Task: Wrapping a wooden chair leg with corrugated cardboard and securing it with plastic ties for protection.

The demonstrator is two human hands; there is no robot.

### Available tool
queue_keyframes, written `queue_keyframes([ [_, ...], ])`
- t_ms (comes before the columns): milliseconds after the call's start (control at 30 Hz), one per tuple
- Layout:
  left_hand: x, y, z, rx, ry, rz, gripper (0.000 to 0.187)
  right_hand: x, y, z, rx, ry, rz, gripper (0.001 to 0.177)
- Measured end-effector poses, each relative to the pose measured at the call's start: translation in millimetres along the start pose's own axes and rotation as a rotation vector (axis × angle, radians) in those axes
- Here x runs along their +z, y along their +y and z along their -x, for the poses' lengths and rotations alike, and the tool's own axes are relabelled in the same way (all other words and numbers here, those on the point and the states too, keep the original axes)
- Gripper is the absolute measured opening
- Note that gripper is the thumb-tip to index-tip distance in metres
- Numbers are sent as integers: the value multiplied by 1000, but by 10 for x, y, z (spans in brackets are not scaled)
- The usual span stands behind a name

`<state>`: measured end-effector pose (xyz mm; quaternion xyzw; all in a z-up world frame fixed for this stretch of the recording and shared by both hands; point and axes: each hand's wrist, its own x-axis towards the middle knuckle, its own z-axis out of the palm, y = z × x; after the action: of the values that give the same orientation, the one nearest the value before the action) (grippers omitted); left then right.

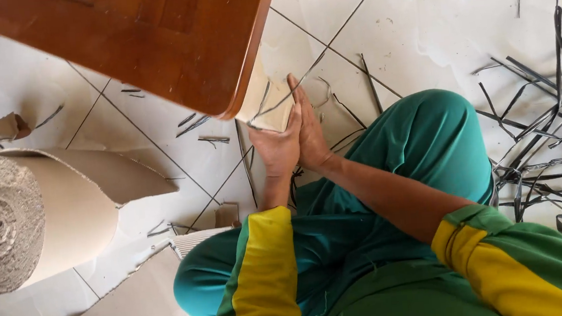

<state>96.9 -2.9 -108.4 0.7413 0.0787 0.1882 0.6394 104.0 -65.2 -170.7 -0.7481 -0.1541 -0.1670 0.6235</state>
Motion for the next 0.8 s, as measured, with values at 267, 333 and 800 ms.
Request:
queue_keyframes([
  [267, -223, -545, -274, 50, -138, -49, 74, 20, 211, -184, 205, -71, 65, 83],
  [333, -184, -552, -334, 58, -135, -37, 75, 3, 279, -266, 224, -80, 54, 86],
  [800, -356, -112, 317, 96, -85, -383, 67, -654, -200, 53, 416, -555, 412, 92],
])
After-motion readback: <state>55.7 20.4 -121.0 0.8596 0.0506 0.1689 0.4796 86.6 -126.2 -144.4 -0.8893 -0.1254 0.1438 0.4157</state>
